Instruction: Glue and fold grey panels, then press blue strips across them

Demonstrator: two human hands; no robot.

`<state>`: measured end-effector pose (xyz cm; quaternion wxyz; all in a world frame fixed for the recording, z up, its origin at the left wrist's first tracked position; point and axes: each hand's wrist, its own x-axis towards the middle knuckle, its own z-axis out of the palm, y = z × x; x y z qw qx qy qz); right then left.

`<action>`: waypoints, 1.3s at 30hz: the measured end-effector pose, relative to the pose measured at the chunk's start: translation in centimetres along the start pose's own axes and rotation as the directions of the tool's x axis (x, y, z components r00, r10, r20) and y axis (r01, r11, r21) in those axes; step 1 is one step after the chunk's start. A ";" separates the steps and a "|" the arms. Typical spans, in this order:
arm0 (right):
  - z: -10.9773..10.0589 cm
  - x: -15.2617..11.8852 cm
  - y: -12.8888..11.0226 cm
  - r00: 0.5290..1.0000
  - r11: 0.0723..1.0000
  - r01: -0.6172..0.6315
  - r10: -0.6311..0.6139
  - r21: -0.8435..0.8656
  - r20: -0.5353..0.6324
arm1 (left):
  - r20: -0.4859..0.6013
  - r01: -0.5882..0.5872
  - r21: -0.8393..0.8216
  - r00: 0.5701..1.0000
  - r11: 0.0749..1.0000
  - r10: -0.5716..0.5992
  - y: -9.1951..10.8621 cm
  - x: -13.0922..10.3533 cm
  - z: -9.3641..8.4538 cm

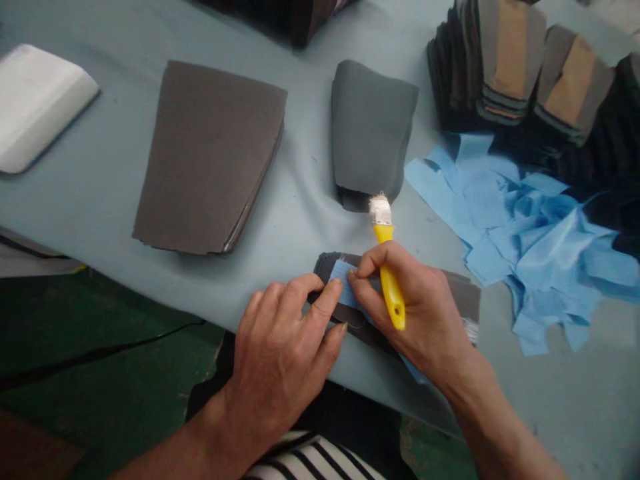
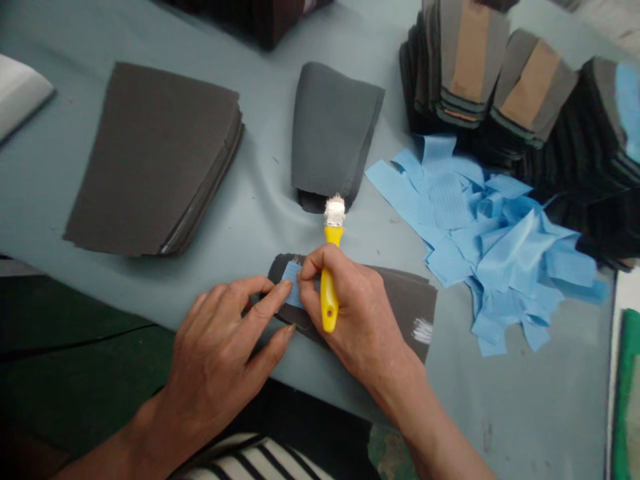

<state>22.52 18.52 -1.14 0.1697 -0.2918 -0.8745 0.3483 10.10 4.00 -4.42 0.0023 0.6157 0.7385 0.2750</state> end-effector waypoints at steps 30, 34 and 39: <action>0.9 0.0 -0.2 0.997 0.988 -0.001 -0.011 -0.154 -0.076 | -0.006 0.004 -0.004 1.000 1.000 -0.004 -0.1 0.1 0.1; 1.0 0.0 -0.3 0.996 0.985 -0.022 0.008 -0.169 -0.084 | -0.009 -0.003 -0.006 1.000 1.000 0.003 -0.2 0.1 0.0; 1.1 0.1 -0.4 0.996 0.982 -0.029 0.012 -0.185 -0.091 | -0.007 0.005 -0.016 1.000 1.000 -0.005 -0.2 0.1 0.0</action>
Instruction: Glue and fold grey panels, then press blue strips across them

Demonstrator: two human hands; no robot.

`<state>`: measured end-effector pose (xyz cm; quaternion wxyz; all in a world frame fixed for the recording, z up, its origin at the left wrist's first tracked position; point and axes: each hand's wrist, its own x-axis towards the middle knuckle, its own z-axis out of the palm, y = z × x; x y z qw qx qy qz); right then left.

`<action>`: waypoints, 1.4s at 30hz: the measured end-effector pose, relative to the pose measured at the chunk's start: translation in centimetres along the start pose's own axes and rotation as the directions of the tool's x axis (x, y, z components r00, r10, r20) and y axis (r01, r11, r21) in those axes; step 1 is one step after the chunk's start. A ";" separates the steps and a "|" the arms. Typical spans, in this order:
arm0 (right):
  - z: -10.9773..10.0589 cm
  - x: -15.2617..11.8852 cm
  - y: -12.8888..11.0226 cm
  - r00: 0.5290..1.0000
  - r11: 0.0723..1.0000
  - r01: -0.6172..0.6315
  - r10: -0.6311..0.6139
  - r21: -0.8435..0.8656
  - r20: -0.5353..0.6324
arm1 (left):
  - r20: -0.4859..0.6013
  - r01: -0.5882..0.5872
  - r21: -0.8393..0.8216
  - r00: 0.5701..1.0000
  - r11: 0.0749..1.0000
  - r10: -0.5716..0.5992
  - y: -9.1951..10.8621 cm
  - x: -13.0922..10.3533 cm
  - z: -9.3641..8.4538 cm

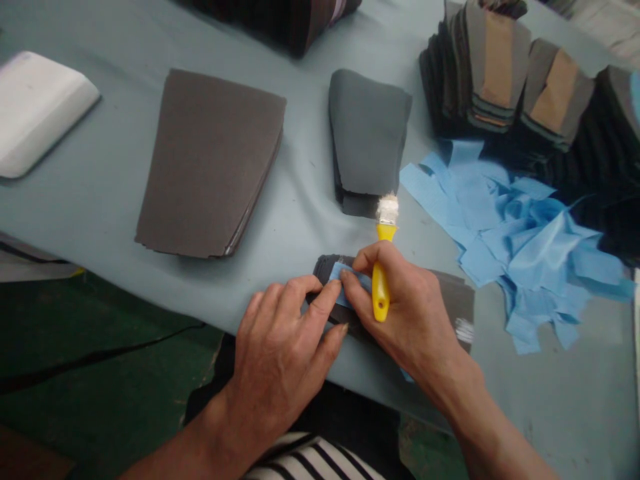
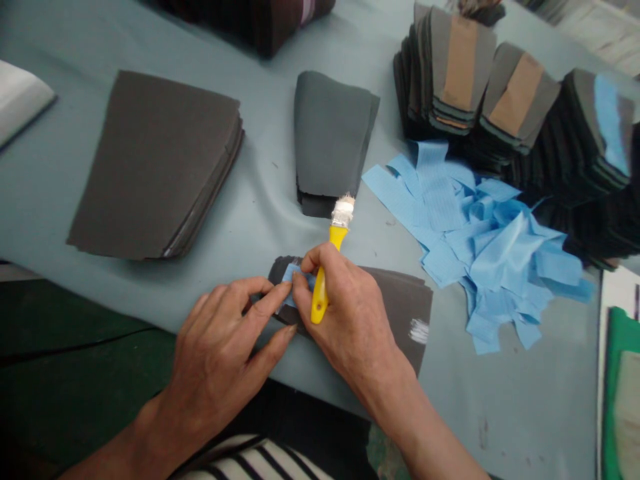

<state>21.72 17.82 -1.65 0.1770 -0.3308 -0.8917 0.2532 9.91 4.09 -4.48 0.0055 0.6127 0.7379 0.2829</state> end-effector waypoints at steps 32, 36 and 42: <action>0.4 0.4 -0.3 0.995 0.992 -0.098 0.097 -0.085 -0.014 | 0.023 -0.152 -0.036 0.988 0.988 0.153 -1.6 -1.7 -0.5; 0.4 0.4 -0.2 0.996 0.993 -0.094 0.092 -0.079 -0.022 | 0.022 -0.161 -0.040 0.987 0.986 0.162 -1.8 -1.7 -0.5; 0.4 0.4 -0.2 0.996 0.994 -0.087 0.086 -0.071 -0.023 | 0.033 -0.132 -0.038 0.991 0.991 0.133 -1.6 -1.2 -0.5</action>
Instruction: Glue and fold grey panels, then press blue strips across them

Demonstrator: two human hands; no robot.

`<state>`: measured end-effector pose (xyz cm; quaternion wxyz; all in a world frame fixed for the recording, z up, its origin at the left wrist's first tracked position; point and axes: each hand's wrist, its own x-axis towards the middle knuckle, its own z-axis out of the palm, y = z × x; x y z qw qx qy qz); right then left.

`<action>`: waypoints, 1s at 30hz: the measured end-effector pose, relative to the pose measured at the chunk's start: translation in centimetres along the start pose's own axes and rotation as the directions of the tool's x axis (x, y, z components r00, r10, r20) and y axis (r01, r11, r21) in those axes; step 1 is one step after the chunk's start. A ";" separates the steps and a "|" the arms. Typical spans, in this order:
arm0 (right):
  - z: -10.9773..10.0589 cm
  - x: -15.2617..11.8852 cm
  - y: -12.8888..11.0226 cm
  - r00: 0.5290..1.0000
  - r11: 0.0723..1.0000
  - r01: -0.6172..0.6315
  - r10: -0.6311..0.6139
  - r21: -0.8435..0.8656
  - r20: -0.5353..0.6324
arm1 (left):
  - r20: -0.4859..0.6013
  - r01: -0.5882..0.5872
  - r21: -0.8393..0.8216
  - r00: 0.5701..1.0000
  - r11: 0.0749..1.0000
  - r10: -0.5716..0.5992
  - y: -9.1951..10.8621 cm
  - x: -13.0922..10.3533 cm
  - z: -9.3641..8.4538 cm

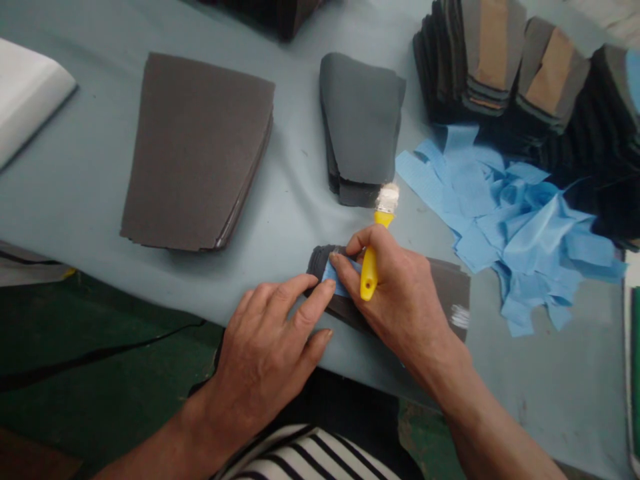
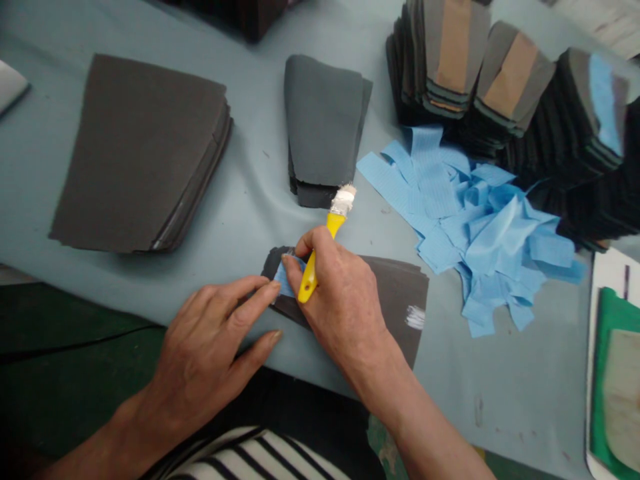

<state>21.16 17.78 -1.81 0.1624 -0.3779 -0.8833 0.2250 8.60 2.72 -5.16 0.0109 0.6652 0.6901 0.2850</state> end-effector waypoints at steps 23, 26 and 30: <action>0.4 0.0 -0.1 0.999 0.999 -0.045 0.045 -0.024 -0.004 | -0.018 0.034 0.007 0.999 0.999 -0.033 0.2 0.3 0.4; 0.1 0.0 -0.1 0.998 0.998 -0.051 0.051 0.022 0.023 | -0.019 0.024 -0.018 1.000 1.000 -0.025 0.0 0.5 0.2; -0.5 -0.1 -0.2 0.998 0.994 -0.046 0.042 0.094 0.047 | -0.019 0.022 -0.078 1.000 0.997 -0.023 -0.2 1.0 -0.2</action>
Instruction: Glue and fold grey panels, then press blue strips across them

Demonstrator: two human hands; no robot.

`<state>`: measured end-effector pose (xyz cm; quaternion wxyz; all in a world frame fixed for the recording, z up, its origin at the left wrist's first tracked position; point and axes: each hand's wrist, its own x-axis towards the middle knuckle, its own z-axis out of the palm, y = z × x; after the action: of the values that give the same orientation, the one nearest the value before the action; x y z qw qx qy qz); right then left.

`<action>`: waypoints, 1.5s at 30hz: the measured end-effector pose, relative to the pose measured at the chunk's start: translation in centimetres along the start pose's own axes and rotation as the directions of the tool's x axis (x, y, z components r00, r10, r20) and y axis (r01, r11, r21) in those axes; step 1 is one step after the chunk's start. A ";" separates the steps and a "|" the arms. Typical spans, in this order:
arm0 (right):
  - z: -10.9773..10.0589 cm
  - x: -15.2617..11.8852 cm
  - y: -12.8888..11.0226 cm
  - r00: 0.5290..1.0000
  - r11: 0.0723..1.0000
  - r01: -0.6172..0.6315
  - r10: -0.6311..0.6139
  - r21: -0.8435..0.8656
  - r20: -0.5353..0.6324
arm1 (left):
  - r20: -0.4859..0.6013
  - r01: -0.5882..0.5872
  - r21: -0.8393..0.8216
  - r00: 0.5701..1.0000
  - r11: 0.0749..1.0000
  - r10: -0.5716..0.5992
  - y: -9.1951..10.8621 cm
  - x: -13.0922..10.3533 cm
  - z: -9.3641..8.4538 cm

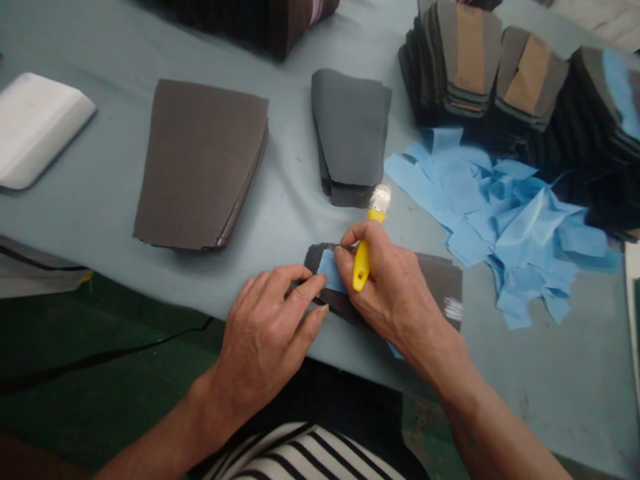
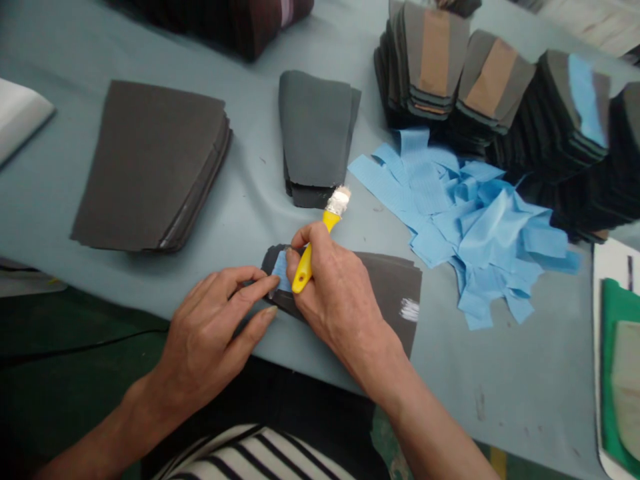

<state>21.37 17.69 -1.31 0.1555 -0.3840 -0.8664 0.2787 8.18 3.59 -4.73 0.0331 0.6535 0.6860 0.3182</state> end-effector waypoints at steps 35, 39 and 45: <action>-1.2 -0.2 1.1 0.987 0.983 0.049 -0.075 0.178 0.144 | -0.108 -0.079 0.093 0.990 0.993 0.089 0.8 3.1 1.8; -1.4 -0.2 1.0 0.986 0.978 0.042 -0.073 0.205 0.149 | -0.103 -0.078 0.086 0.991 0.993 0.087 0.8 2.9 1.7; -2.2 -1.0 0.2 0.987 0.987 0.023 -0.048 0.162 0.152 | -0.081 -0.065 0.120 0.994 0.991 0.075 1.1 2.7 1.5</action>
<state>23.19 17.89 0.22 0.1226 -0.3320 -0.8575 0.3734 9.44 6.57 -4.38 -0.0457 0.6639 0.6810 0.3057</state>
